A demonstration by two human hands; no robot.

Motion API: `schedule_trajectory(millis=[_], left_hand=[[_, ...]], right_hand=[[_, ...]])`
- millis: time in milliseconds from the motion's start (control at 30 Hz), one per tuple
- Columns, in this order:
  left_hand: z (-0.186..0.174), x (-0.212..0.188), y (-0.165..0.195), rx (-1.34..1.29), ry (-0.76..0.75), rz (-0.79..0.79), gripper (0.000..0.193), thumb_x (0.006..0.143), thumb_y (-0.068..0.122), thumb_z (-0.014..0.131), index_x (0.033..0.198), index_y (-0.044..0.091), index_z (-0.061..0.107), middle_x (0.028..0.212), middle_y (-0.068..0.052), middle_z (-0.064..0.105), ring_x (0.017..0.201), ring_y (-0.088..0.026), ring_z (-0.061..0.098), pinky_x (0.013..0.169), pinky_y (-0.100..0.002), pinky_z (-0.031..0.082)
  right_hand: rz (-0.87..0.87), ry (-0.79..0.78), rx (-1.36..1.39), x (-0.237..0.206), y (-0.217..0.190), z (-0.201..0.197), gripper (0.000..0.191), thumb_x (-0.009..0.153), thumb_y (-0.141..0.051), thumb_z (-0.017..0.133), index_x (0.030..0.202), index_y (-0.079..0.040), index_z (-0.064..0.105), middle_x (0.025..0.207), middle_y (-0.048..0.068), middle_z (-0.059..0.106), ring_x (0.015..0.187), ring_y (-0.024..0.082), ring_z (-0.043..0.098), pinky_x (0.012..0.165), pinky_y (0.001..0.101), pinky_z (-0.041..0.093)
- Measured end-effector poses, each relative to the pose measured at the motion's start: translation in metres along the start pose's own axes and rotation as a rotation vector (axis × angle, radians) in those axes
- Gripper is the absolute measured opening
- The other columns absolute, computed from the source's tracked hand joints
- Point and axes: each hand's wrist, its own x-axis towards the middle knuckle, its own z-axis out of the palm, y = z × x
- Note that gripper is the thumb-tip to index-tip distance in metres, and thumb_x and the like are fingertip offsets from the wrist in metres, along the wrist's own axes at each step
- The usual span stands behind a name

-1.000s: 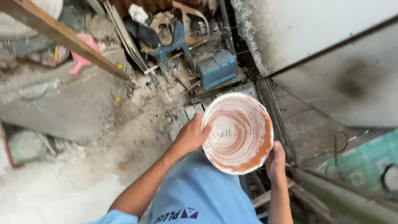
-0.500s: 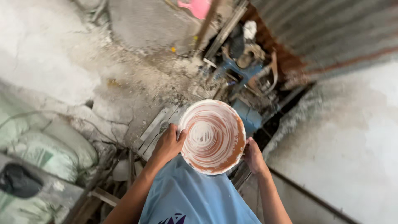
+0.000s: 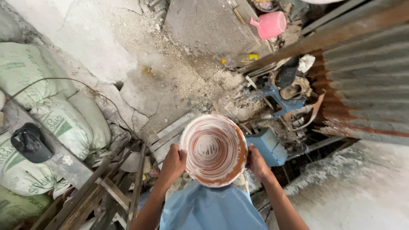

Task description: The person rinses a sponge at a tap, wipes dust off plaster molding strips with a cloth, and uses a brush to apply brown stain along the strips. They then fill a pink cup with water from the tap and scoop white powder from a bag into a bowl to prepare the coating mixture.

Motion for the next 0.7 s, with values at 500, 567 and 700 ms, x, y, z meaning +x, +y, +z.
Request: schedule_trajectory(millis=[500,567,700], left_hand=[[0.097,0.283,-0.117,-0.111,0.305,-0.246,0.033,0.085,0.021,0.067,0.101,-0.005,0.054,0.088,-0.025,0.065,0.082,-0.039,0.066,0.075,-0.048,0.051],[0.109,0.333,-0.121,-0.177,0.339,-0.237,0.032,0.084,0.019,0.067,0.101,-0.005,0.055,0.088,-0.023,0.066,0.083,-0.036,0.066,0.076,-0.046,0.051],[0.122,0.427,-0.121,-0.186,0.413,-0.147,0.029,0.084,0.016,0.069,0.099,-0.006,0.057,0.089,-0.020,0.066,0.083,-0.029,0.065,0.076,-0.044,0.052]], right_hand=[[-0.035,0.011,-0.296,0.369,-0.038,0.052,0.080,0.098,-0.069,0.025,0.142,-0.007,0.050,0.134,0.014,0.062,0.114,0.030,0.064,0.099,0.0495,0.051],[-0.083,-0.054,-0.306,0.416,-0.059,0.058,0.083,0.101,-0.067,0.025,0.142,0.000,0.052,0.135,0.019,0.061,0.116,0.034,0.062,0.100,0.0514,0.052],[-0.054,-0.150,-0.325,0.486,-0.100,0.083,0.081,0.099,-0.069,0.022,0.154,-0.012,0.038,0.145,0.018,0.053,0.124,0.035,0.057,0.105,0.0512,0.049]])
